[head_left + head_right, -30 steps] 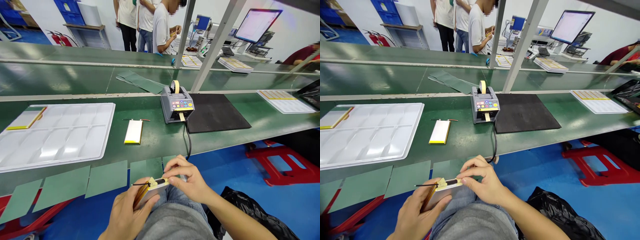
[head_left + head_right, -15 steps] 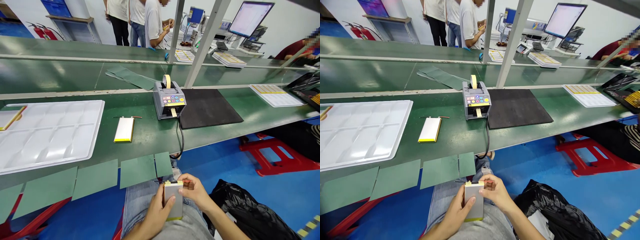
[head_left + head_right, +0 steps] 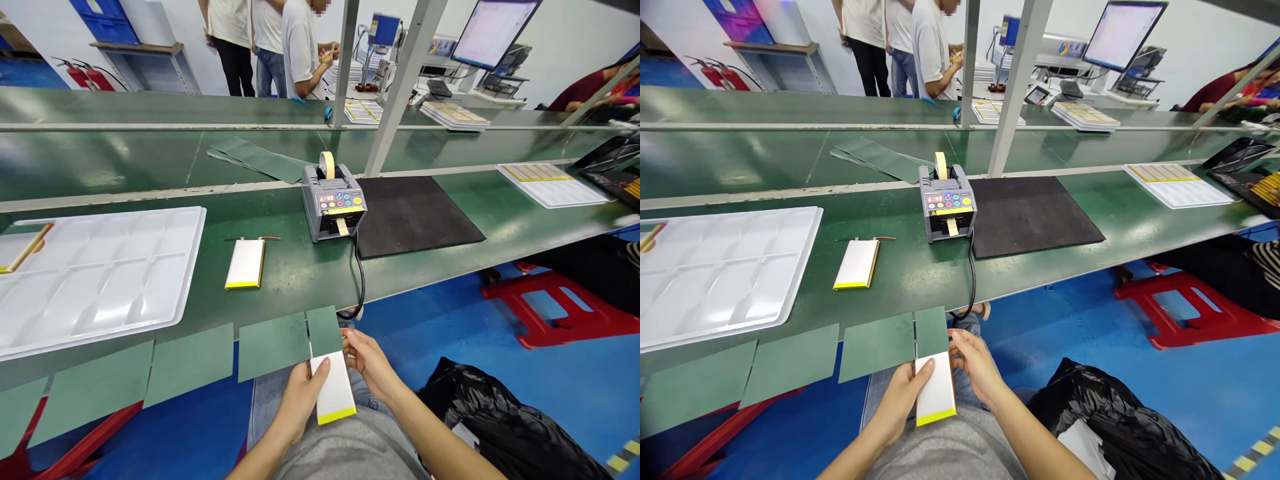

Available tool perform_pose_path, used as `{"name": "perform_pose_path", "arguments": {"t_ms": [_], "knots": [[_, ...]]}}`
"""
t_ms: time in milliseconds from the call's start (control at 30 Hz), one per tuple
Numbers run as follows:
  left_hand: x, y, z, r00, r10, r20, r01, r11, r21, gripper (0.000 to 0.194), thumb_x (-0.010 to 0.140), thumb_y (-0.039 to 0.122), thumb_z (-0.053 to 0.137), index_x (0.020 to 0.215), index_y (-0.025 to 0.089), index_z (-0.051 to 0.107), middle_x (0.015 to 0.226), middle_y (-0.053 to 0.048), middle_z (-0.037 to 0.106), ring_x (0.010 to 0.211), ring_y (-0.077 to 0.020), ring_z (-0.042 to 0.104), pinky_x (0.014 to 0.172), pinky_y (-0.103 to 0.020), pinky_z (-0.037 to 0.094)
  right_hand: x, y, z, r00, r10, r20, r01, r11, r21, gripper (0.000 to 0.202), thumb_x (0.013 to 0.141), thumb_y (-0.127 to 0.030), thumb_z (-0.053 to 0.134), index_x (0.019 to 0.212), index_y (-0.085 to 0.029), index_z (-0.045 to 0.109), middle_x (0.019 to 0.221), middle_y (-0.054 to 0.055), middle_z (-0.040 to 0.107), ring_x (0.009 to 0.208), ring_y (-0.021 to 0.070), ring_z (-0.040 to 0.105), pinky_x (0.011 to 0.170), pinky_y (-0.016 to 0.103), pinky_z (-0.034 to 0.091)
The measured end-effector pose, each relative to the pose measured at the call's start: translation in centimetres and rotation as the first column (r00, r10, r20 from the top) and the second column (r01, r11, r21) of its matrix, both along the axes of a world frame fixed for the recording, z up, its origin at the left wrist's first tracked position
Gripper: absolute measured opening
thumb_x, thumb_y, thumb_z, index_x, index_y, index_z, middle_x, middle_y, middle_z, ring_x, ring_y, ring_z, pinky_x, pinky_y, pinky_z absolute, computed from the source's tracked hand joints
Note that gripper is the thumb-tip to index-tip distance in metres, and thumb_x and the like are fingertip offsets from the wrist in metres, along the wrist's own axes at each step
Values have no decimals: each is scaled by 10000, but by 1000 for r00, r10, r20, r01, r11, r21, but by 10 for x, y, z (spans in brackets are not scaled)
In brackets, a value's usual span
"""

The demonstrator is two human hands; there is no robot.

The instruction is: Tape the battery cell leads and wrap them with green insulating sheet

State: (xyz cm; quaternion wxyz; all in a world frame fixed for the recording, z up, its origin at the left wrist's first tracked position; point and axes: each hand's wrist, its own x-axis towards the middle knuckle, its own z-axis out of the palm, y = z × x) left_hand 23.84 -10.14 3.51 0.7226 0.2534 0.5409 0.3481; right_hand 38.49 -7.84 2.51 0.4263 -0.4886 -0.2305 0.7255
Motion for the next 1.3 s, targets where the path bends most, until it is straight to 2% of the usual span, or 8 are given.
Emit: {"name": "perform_pose_path", "arguments": {"t_ms": [367, 533, 733, 833, 933, 1100, 1200, 1300], "knots": [[3, 2, 4, 999, 27, 18, -26, 999, -43, 508, 627, 495, 747, 943, 111, 641, 809, -74, 737, 699, -225, 673, 612, -292, 505, 0, 0, 1, 998, -8, 62, 7, 1000, 10, 388, 703, -475, 720, 924, -167, 636, 760, 18, 648, 701, 148, 589, 598, 240, 436], [3, 1, 6, 999, 52, 16, -51, 998, -47, 498, 606, 515, 752, 889, 123, 636, 743, -45, 710, 659, -196, 640, 604, -276, 486, -4, 1, -2, 993, -38, 108, 36, 999, 21, 415, 628, -411, 792, 908, -167, 607, 609, -57, 549, 552, 93, 503, 548, 215, 382], [10, 2, 4, 994, 96, -42, -99, 992, -72, 454, 650, 579, 687, 597, 149, 551, 475, 39, 538, 441, -91, 453, 423, -196, 328, -6, 3, -3, 983, -52, 173, 43, 998, 53, 412, 616, -415, 792, 859, -156, 584, 551, -74, 506, 516, 89, 459, 541, 222, 352], [13, 1, 8, 993, 105, -59, -109, 991, -77, 492, 689, 623, 619, 560, 159, 519, 460, 27, 532, 413, -97, 441, 402, -207, 312, -9, 3, 4, 980, -46, 195, 34, 998, 60, 422, 623, -434, 780, 857, -148, 577, 561, -67, 503, 513, 92, 461, 550, 231, 366], [11, -5, 23, 993, 108, -54, -110, 993, -37, 436, 722, 584, 615, 718, 148, 593, 608, -12, 643, 503, -133, 541, 471, -224, 397, -10, -5, 22, 973, -53, 224, 31, 994, 102, 390, 633, -431, 776, 821, -158, 570, 587, -60, 496, 543, 95, 465, 563, 229, 375], [-12, -10, 54, 989, -132, -67, 144, 966, 215, 442, 835, 489, 526, 1151, 182, 564, 1025, -58, 692, 797, -183, 622, 702, -258, 473, 2, -21, 59, 976, 66, 206, -122, 954, 273, 291, 745, -381, 712, 888, -205, 529, 744, -21, 547, 659, 107, 504, 635, 237, 409], [-28, -3, 63, 932, -200, -302, 300, 893, 335, 393, 873, 458, 470, 1165, 211, 564, 1077, -43, 682, 861, -188, 616, 788, -271, 456, 12, -11, 76, 977, 85, 195, -160, 899, 407, 437, 766, -413, 686, 1108, -241, 474, 869, 11, 571, 786, 146, 536, 758, 295, 427], [-40, 4, 66, 820, -192, -539, 406, 858, 313, 377, 838, 464, 508, 1138, 245, 574, 1083, -32, 686, 906, -222, 620, 815, -303, 452, 14, 9, 92, 939, -11, 343, -195, 806, 559, 411, 788, -400, 657, 1128, -250, 480, 949, 25, 565, 863, 162, 520, 804, 302, 412]]}}
